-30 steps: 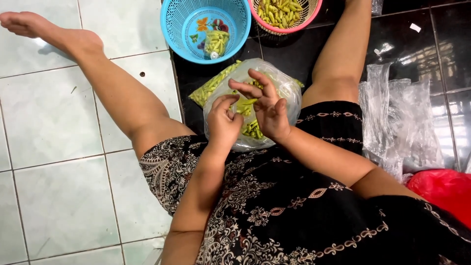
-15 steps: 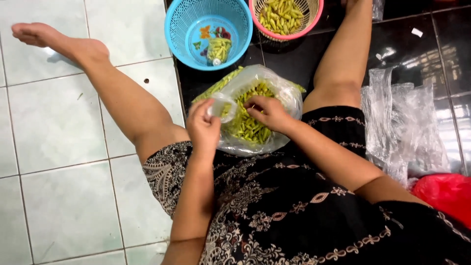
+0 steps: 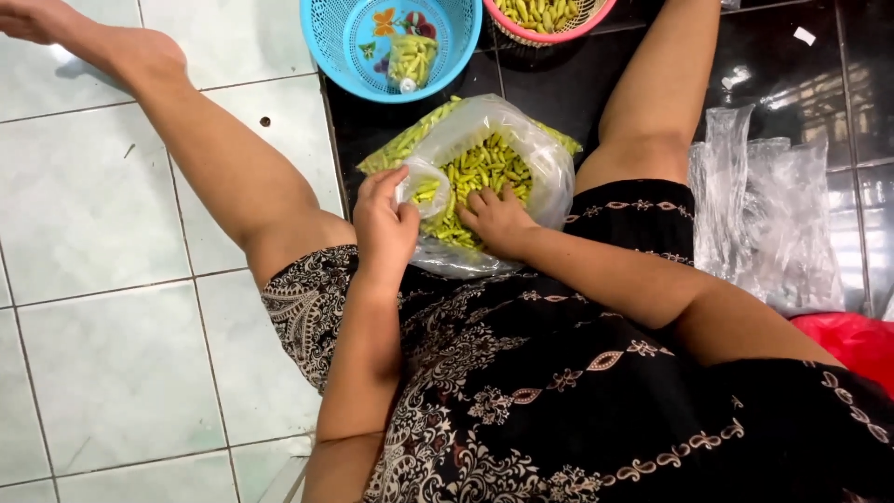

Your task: The person sits on the floor and sorts green chilies by hand, placing them into small plastic bags. The person reaches into larger bags and baskets to gather more chilies, filling and then tying the individual plastic bags.

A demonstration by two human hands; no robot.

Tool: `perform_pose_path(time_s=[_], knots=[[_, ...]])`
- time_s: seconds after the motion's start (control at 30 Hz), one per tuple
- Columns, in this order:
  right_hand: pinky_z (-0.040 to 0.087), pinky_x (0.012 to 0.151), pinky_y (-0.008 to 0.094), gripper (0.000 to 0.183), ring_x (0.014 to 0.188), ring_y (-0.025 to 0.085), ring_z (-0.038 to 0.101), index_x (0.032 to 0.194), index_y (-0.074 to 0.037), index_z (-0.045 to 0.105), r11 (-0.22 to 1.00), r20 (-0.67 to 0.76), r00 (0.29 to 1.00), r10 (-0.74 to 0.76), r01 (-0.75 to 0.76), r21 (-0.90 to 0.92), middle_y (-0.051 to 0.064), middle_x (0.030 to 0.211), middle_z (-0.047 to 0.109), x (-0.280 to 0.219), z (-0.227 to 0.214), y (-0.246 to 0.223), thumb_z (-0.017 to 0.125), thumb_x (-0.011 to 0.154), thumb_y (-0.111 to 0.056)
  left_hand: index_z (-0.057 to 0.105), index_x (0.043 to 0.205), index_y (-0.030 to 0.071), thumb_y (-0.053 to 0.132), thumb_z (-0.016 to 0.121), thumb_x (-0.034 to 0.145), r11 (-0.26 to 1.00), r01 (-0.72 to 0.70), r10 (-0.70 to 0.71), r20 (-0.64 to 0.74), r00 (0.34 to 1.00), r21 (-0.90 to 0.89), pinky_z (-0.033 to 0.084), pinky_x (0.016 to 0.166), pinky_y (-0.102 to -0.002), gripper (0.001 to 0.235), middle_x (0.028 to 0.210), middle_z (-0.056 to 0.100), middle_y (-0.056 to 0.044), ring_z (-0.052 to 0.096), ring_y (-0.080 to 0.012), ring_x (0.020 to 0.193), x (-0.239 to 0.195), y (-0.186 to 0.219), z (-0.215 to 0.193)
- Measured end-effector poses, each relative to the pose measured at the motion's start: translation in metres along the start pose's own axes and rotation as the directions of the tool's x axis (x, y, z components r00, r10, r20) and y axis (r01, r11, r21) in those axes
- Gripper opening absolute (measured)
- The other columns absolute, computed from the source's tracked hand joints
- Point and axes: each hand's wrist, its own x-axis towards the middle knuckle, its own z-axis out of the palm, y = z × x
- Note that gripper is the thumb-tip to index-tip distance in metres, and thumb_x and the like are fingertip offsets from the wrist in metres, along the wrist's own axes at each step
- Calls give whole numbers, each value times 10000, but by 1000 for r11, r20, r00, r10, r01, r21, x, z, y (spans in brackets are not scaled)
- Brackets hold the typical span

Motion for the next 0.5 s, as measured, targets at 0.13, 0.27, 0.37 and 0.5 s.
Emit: perform_pose_path(time_s=[0.13, 0.27, 0.37, 0.5], knots=[[400, 942, 635, 754, 1094, 360, 543, 1327, -235, 534, 998, 2, 999, 49, -49, 47, 117, 1232, 517, 0, 13, -1, 862, 678, -436, 677, 1323, 49, -30, 547, 791, 997, -24, 22, 28, 999, 67, 558, 914, -468, 553, 1227, 629, -158, 680, -392, 1057, -5, -6, 4], [399, 841, 606, 518, 898, 345, 602, 1253, -251, 593, 996, -57, 997, 55, -50, 78, 101, 1088, 516, 1, 26, 0, 773, 774, -329, 675, 1311, 54, 45, 644, 820, 981, -71, 68, 21, 997, 180, 557, 908, -447, 492, 1241, 642, -147, 701, -348, 1056, -8, 3, 2], [491, 750, 562, 518, 887, 345, 661, 1232, -215, 628, 984, -33, 995, 94, -87, 153, 107, 1090, 558, 8, 33, 6, 783, 741, -272, 673, 1296, 39, 142, 704, 890, 969, -74, 87, -44, 995, 235, 579, 658, -362, 420, 1239, 658, -123, 703, -203, 734, -5, 12, 0], [572, 711, 521, 582, 894, 359, 712, 1258, -204, 648, 937, -8, 991, 134, -124, 328, 97, 1110, 590, 17, 49, 27, 819, 706, -269, 654, 1340, 28, 92, 724, 865, 983, -9, 13, -22, 1000, 181, 601, 682, -378, 484, 1273, 633, -160, 718, -226, 740, -6, 7, 7]])
